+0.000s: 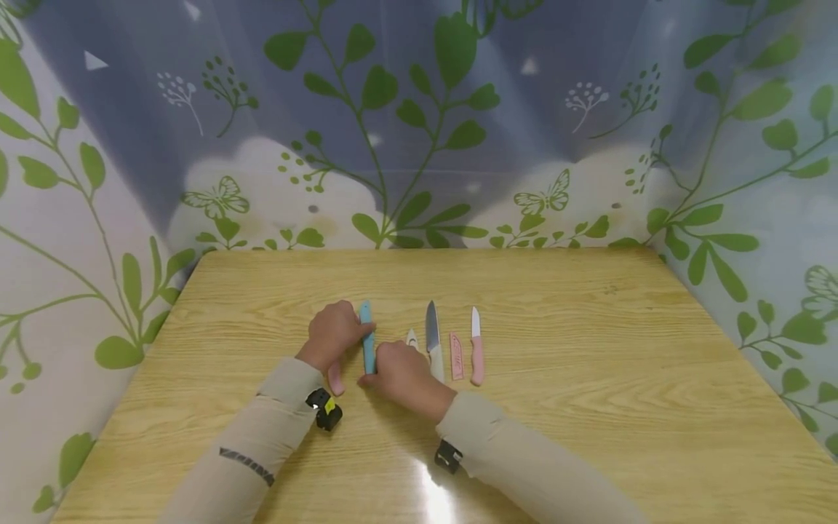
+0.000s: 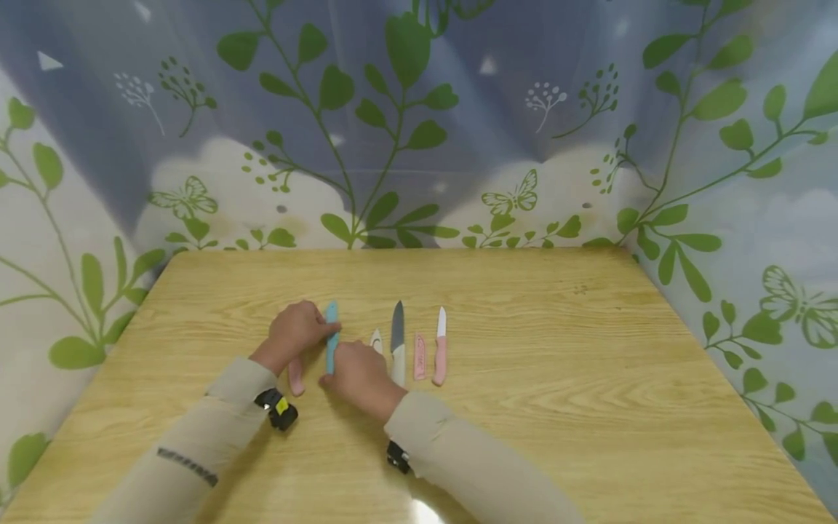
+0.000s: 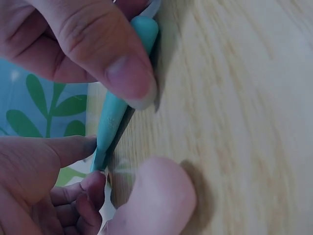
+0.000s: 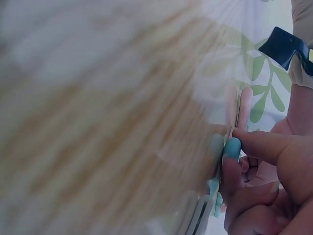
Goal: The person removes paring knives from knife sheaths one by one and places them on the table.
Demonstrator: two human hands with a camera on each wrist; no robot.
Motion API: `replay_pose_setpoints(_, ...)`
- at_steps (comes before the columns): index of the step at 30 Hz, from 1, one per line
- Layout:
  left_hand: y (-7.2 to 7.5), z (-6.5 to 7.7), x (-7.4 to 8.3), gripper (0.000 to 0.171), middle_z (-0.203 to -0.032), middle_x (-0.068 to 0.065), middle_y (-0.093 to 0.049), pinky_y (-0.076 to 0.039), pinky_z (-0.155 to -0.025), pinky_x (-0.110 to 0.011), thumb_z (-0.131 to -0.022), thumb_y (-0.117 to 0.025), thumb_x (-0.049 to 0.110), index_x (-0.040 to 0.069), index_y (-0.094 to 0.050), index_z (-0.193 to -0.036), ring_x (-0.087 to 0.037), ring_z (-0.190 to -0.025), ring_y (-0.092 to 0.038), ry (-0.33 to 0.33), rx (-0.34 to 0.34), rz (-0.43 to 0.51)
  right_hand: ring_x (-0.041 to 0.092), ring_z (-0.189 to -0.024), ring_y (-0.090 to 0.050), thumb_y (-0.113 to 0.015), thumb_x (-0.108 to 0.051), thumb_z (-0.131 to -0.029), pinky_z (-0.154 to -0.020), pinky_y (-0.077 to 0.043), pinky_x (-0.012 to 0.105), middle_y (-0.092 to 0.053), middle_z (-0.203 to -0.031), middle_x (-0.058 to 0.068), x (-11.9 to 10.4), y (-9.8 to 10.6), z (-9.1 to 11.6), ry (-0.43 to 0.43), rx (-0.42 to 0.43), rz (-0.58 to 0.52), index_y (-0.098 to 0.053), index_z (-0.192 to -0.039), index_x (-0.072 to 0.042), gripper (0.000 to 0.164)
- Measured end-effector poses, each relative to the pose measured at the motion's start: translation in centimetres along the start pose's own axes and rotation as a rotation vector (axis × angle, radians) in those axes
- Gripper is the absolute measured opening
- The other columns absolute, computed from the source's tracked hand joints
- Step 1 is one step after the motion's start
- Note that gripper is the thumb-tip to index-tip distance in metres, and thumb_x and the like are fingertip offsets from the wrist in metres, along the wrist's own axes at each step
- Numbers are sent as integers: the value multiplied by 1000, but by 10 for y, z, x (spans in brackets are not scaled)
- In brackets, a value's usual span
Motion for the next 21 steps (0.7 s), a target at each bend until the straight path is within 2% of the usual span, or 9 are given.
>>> replay_pose_setpoints(4,0,0,-1,43,-49,2,-43,-29,-40,-26,-81,-69,37,13,-48,-52,-13,-46,-40,13,-3,42,10,-42,-43,-75,-29,-80,-38,-33,23,-44,-48,-4,1,-1,-1,-6,-13,-5,-46,-56,-13,40)
replay_pose_setpoints(12,2,-2,-3,42,-47,4,-42,-28,-42,-26,-81,-70,33,13,-50,-51,-12,-45,-37,-4,-3,170,11,-42,-44,-72,-26,-79,-38,-34,24,-44,-49,-3,6,6,1,-59,-9,-18,-45,-55,-14,38)
replay_pose_setpoints(17,7,1,0,32,-52,2,-52,-33,-45,-26,-83,-68,30,5,-64,-64,-14,-49,-43,-13,-11,256,10,-40,-43,-70,-24,-77,-36,-33,23,-44,-48,-3,8,9,2,-76,0,-42,-45,-55,-14,35)
replay_pose_setpoints(21,9,1,3,29,-61,-3,-59,-37,-49,-26,-85,-67,29,3,-63,-75,-15,-53,-49,-18,-12,323,10,-40,-44,-67,-24,-77,-35,-32,23,-46,-48,-3,11,12,2,-88,7,-77,-48,-57,-14,30)
Point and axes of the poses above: each hand's wrist, its own z-axis away from the middle knuckle, its own y-axis out of the back of the hand, x = y × z, the point moved 6 cm from there along -z, towards the middle knuckle
